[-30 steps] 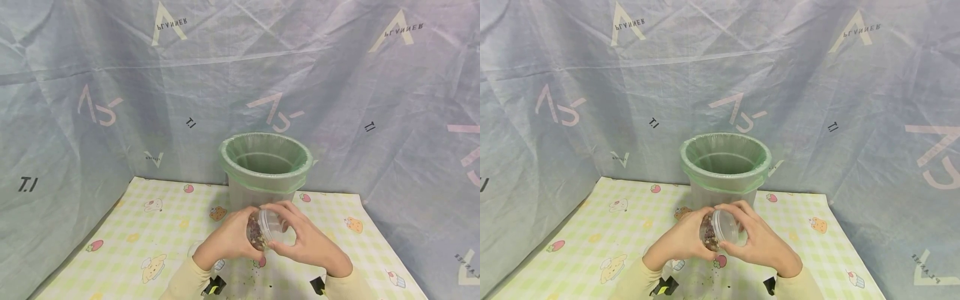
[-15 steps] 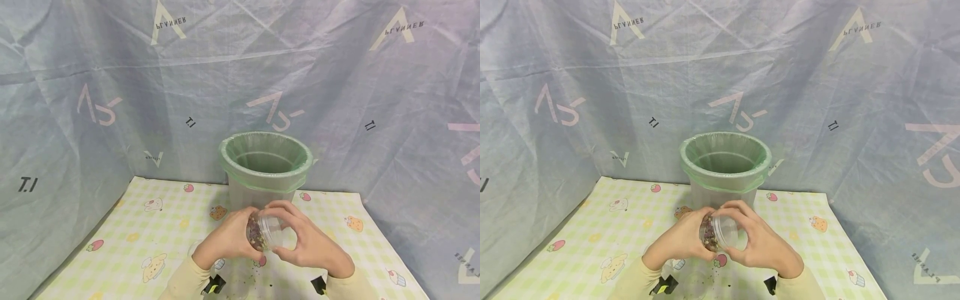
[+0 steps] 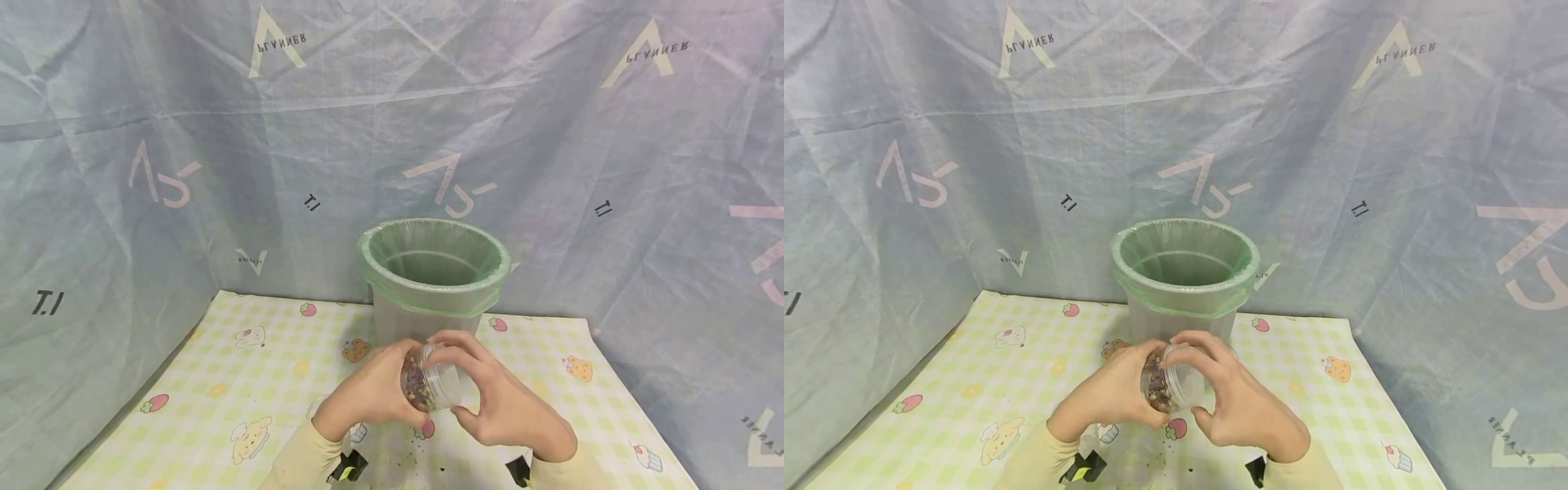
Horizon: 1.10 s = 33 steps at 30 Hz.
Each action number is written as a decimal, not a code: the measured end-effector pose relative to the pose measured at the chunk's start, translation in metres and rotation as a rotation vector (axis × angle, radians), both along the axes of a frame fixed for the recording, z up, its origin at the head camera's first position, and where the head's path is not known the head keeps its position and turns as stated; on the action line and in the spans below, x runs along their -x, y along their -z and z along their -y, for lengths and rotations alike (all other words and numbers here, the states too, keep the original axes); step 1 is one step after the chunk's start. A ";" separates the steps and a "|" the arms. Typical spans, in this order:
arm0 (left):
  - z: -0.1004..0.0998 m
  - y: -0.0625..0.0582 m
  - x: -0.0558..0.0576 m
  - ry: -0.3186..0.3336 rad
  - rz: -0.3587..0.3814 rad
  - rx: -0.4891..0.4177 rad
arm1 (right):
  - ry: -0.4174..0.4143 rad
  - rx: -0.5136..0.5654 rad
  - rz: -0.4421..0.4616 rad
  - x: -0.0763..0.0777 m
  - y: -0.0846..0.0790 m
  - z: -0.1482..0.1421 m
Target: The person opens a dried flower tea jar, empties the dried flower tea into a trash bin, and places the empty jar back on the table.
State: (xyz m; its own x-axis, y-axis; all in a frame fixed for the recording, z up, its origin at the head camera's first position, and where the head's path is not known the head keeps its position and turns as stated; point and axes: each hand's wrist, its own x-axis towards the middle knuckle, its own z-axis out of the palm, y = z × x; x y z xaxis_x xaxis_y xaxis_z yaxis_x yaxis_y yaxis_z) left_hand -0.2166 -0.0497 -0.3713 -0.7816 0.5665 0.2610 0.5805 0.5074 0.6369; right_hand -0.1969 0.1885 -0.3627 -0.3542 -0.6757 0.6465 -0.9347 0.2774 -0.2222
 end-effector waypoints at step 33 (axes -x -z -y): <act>-0.006 -0.003 -0.004 -0.086 -0.066 0.039 | 0.481 0.010 0.469 -0.008 -0.002 0.007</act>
